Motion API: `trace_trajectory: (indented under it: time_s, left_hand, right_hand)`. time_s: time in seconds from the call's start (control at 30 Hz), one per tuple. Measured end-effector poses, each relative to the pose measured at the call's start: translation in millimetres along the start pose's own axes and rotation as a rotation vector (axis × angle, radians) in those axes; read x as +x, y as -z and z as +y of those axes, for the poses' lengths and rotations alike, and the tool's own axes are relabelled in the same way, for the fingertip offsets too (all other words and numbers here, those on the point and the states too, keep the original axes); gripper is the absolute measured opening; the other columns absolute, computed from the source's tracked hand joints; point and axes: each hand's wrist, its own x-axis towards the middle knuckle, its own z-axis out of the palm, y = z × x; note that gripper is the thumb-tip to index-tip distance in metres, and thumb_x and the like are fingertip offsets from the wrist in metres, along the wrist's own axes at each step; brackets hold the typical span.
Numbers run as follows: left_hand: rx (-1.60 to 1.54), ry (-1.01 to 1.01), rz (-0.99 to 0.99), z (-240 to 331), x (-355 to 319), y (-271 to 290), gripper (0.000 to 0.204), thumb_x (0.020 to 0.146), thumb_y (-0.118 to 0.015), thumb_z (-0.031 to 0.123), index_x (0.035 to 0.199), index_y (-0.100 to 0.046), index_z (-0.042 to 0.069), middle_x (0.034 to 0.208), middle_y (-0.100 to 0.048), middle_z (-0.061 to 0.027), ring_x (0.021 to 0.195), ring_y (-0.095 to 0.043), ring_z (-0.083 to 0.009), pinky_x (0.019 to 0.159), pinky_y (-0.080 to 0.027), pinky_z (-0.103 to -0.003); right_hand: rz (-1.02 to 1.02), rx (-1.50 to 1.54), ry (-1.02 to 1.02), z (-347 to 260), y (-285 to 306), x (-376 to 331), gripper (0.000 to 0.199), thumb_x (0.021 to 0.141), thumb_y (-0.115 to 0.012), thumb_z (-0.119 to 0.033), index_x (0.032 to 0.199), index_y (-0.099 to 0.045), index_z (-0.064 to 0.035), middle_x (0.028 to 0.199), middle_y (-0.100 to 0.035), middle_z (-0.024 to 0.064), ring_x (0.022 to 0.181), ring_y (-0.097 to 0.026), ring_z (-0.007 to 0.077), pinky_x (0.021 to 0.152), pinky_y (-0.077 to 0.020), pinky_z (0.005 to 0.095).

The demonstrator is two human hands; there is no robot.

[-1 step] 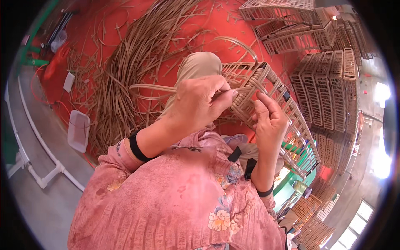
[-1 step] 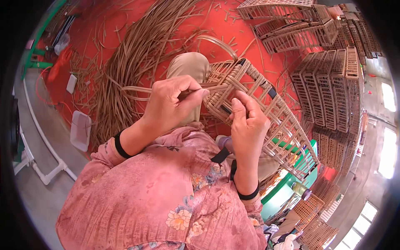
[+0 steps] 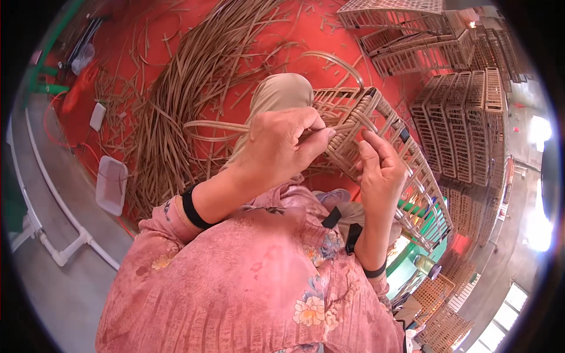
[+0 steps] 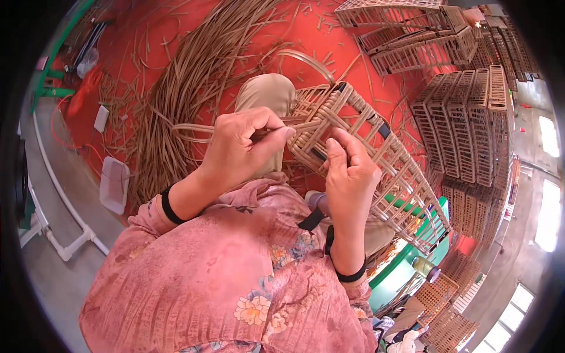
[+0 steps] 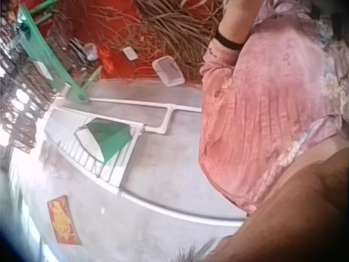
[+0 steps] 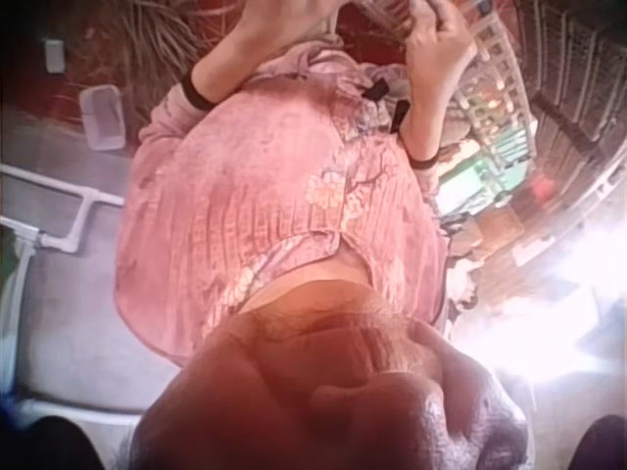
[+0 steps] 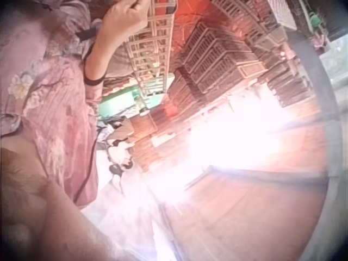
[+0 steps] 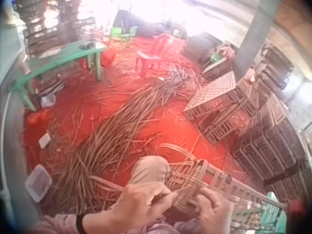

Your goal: Weaving bamboo strips into a wooden frame to create a basket or furniture component.

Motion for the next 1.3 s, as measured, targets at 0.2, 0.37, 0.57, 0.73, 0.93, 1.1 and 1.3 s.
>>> trace_trajectory:
  time_s: [0.2, 0.37, 0.57, 0.73, 0.93, 1.1, 1.3]
  left_hand:
    - [-0.085, 0.230, -0.149, 16, 11, 10, 0.015, 0.084, -0.073, 0.013, 0.079, -0.067, 0.000, 0.061, -0.059, -0.0067, 0.052, -0.050, -0.0124, 0.051, -0.042, -0.028]
    - [0.061, -0.045, -0.151, 0, 26, 7, 0.015, 0.084, -0.073, 0.015, 0.082, -0.069, 0.001, 0.060, -0.059, -0.0083, 0.053, -0.053, -0.0135, 0.053, -0.044, -0.029]
    - [0.015, 0.090, -0.348, -9, 52, 9, 0.018, 0.082, -0.074, 0.018, 0.081, -0.069, 0.000, 0.063, -0.060, -0.0109, 0.058, -0.056, -0.0164, 0.058, -0.045, -0.031]
    - [-0.042, 0.153, -0.602, -12, 73, 2, 0.027, 0.082, -0.073, 0.026, 0.080, -0.067, -0.001, 0.065, -0.059, -0.0121, 0.061, -0.055, -0.0175, 0.061, -0.045, -0.033]
    - [0.141, 0.009, -0.577, -14, 75, -4, 0.027, 0.084, -0.072, 0.027, 0.082, -0.066, 0.000, 0.075, -0.062, -0.0114, 0.071, -0.060, -0.0224, 0.065, -0.046, -0.034]
    - [-0.100, -0.351, -0.239, 10, 61, -24, 0.015, 0.090, -0.066, 0.016, 0.092, -0.068, 0.002, 0.091, -0.067, -0.0098, 0.089, -0.064, -0.0228, 0.078, -0.049, -0.033]
    - [-0.442, 0.110, -0.507, 34, 46, -30, 0.015, 0.085, -0.069, 0.003, 0.101, -0.067, 0.002, 0.082, -0.063, 0.0011, 0.066, -0.053, -0.0035, 0.058, -0.042, -0.021]
  right_hand:
    - [-0.047, -0.071, 0.028, -6, 3, 2, 0.022, 0.095, -0.064, -0.015, 0.108, -0.069, 0.0024, 0.071, -0.065, 0.0045, 0.059, -0.056, 0.0072, 0.053, -0.0448, 0.0248]
    - [-0.033, -0.145, 0.074, -5, -2, 3, 0.023, 0.094, -0.064, -0.017, 0.107, -0.070, 0.0015, 0.066, -0.063, 0.0069, 0.057, -0.055, 0.0092, 0.053, -0.0445, 0.0285]
    - [-0.069, -0.165, 0.077, -5, 2, 8, 0.023, 0.095, -0.062, -0.019, 0.103, -0.069, 0.0014, 0.062, -0.059, 0.0100, 0.055, -0.055, 0.0120, 0.055, -0.0442, 0.0315]
    - [-0.113, -0.215, 0.016, -14, 5, 13, 0.022, 0.094, -0.064, -0.019, 0.099, -0.069, 0.0024, 0.061, -0.058, 0.0074, 0.055, -0.054, 0.0107, 0.053, -0.0432, 0.0296]
    - [-0.058, 0.087, -0.064, -8, 12, 1, 0.014, 0.092, -0.065, -0.013, 0.090, -0.069, 0.0006, 0.063, -0.058, -0.0007, 0.054, -0.052, 0.0052, 0.049, -0.0394, 0.0218]
    - [-0.086, 0.132, 0.097, -16, 67, -26, 0.011, 0.092, -0.064, -0.009, 0.089, -0.068, 0.0009, 0.064, -0.057, -0.0013, 0.054, -0.051, 0.0047, 0.048, -0.0378, 0.0209]
    - [-0.084, 0.195, -0.075, 7, 77, -14, 0.016, 0.094, -0.062, -0.012, 0.101, -0.069, 0.0008, 0.063, -0.057, -0.0004, 0.055, -0.052, 0.0051, 0.049, -0.0395, 0.0213]
